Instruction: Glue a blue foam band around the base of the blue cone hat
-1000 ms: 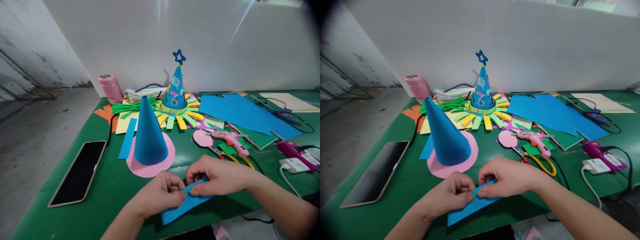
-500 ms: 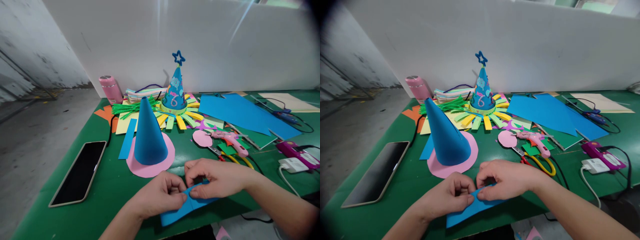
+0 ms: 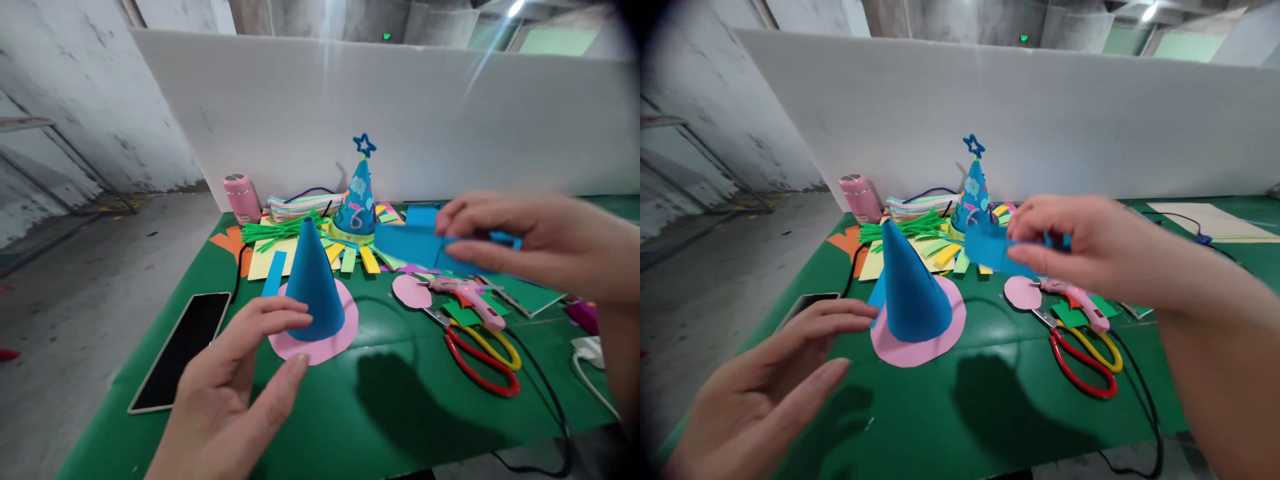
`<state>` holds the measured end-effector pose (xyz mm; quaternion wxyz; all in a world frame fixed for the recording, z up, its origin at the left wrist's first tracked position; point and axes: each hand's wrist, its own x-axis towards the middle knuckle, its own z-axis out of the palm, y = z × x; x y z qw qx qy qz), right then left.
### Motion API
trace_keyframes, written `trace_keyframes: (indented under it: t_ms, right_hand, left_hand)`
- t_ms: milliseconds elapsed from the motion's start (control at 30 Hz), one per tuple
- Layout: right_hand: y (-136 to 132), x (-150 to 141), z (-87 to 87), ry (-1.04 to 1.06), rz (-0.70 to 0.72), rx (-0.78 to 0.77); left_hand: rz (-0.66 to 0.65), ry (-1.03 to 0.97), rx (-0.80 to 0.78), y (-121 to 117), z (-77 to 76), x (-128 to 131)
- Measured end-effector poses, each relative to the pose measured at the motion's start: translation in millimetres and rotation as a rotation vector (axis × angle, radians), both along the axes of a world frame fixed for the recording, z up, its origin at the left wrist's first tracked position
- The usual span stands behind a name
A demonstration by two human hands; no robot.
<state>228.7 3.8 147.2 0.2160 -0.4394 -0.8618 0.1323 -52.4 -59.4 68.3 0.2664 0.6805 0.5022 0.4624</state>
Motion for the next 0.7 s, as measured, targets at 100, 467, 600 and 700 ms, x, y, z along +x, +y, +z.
trace_keyframes:
  t_ms: [100, 467, 600, 700]
  right_hand:
    - [14, -16, 16.6, 0.078, -0.107, 0.373]
    - [8, -106, -78.1, -0.258, 0.356, 0.476]
    - [3, -101, -129.8, -0.320, 0.375, 0.364]
    - [3, -102, -153.8, -0.297, 0.382, 0.315]
  left_hand:
    - [0.131, 0.023, 0.025, 1, -6.5, -10]
    - [0.509, 0.131, 0.063, -14, -31.4, -37]
    - [0.401, 0.234, 0.086, -11, -51.0, -42]
    - [0.281, 0.284, 0.056, -3, -63.1, -43]
